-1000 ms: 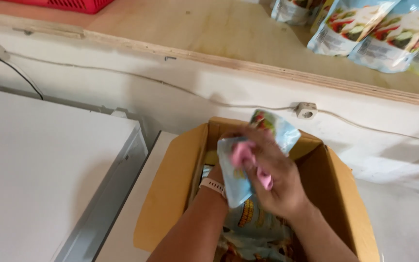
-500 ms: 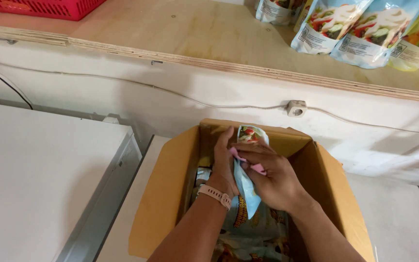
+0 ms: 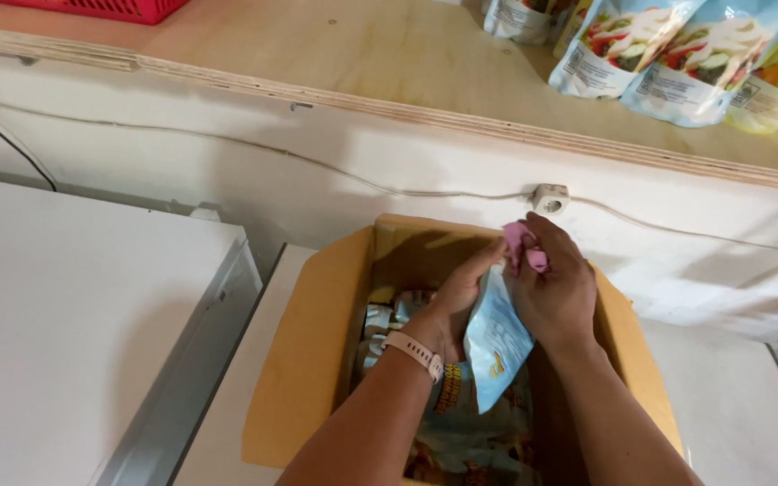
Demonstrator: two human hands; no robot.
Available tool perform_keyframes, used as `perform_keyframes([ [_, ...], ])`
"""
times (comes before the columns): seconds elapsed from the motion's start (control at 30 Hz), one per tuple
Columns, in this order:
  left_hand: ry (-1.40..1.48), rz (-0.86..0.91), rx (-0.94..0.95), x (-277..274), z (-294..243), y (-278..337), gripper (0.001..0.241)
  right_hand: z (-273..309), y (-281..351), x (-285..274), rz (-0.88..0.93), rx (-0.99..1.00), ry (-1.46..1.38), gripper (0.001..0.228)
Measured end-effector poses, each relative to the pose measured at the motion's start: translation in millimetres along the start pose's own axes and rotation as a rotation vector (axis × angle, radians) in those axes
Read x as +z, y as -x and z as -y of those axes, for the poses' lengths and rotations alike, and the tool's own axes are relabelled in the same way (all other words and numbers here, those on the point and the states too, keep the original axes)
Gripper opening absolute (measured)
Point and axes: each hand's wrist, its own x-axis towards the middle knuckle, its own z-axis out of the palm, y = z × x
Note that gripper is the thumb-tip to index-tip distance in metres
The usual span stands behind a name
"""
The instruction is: Wiping and arranging pouches of mayonnaise on a store shelf.
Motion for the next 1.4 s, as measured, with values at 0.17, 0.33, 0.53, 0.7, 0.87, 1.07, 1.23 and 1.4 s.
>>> perform_keyframes([
  [0.17, 0.086, -0.12, 0.143, 5, -7, 2, 0.052, 20, 10, 4, 0.137, -0.552, 0.073, 0.031],
  [0.33, 0.178, -0.014, 0.281, -33, -20, -9, 0.057, 26, 16, 2, 0.24, 0.339, -0.674, 0.028],
  [0.53, 0.294, 0.079, 0.321, -45, -28, -2, 0.059, 54, 32, 8, 0.383, -0.086, -0.47, 0.039],
  [0.7, 0.382, 0.171, 0.395, -59, -46, 16, 0.062, 70, 48, -3, 0.309, -0.488, -0.057, 0.03],
  [0.87, 0.425, 0.184, 0.416, -42, -58, 17, 0.062, 64, 33, -16, 0.278, -0.531, 0.044, 0.035],
  [1.07, 0.373, -0.063, 0.305, -9, -52, 40, 0.048, 78, 12, -41, 0.128, -0.739, 0.173, 0.046],
  [1.23, -0.005, -0.406, 0.215, -3, -42, 27, 0.056, 86, -51, -68, 0.211, -0.661, -0.085, 0.027],
  [1.4, -0.69, 0.198, 0.414, -81, -43, -38, 0.06, 143, -116, -111, 0.542, 0.021, -0.008, 0.031],
])
